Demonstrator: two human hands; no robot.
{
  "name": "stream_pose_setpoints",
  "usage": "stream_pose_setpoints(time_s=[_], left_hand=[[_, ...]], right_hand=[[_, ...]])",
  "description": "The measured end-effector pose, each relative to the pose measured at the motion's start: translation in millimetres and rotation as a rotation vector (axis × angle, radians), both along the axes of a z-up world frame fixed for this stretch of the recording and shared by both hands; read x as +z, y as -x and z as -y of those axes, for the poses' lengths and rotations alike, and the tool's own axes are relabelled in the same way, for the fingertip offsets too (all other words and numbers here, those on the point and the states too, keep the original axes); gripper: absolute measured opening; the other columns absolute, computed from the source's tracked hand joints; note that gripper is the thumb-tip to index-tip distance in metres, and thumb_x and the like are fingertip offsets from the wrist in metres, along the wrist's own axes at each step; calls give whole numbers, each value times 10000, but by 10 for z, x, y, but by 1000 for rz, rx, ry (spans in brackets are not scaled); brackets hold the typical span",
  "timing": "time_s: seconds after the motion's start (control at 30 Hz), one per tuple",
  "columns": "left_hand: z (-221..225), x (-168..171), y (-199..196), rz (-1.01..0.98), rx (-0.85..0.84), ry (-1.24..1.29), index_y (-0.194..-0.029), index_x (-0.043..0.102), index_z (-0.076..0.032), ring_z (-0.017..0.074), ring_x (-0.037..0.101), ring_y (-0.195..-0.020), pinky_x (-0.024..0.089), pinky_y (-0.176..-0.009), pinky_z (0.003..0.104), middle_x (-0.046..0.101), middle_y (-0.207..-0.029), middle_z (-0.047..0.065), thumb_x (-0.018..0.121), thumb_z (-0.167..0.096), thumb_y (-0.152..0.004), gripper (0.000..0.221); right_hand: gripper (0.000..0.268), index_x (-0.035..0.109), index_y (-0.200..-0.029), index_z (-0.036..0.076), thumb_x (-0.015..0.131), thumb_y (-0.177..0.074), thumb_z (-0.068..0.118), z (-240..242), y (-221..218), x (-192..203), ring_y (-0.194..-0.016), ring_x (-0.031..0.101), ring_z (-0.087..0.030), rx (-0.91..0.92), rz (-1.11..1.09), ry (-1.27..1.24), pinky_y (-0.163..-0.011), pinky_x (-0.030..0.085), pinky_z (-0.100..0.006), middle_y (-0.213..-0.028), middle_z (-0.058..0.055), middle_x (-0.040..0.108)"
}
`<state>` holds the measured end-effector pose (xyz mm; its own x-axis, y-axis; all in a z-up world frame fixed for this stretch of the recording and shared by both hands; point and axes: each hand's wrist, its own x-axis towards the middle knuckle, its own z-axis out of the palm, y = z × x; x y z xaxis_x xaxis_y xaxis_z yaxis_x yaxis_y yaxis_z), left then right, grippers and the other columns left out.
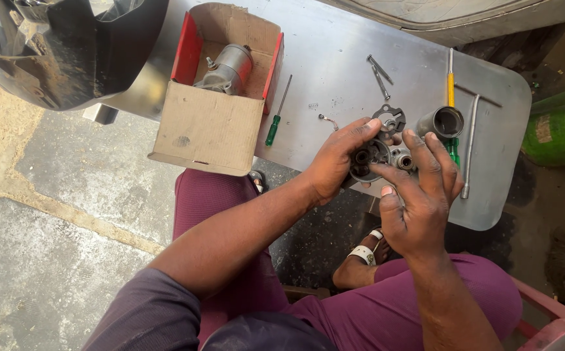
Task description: Disassembling and inspecting the internal components of a motorcycle starter motor.
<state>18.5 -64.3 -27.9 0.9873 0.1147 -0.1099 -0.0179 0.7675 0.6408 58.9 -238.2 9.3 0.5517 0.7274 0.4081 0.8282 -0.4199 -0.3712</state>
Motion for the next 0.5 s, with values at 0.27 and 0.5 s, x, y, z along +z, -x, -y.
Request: stream_pose_setpoints(time_s=[0.27,0.5], left_hand=[[44,-94,-51,7,13,-29,-1276,610,7,166,678,-976,581,-811,307,692,-1091,112,519,-445,-1076,502],[46,-56,-48,-38,-20,-38,-1299,591,6,177,693,-1026,605,-873,329,680,-1109,117,499,-441,-1056,517]], right_hand=[[303,835,-987,179,568,-927,309,11,-45,36,-1530,297,-317,12,124,98,-1258,157,-521,-1578,-117,511],[483,846,-1020,185,469,-1061,485,30,-105,-52,-1584,191,-339,52,124,115,-1277,107,-545,-1667,-129,439]])
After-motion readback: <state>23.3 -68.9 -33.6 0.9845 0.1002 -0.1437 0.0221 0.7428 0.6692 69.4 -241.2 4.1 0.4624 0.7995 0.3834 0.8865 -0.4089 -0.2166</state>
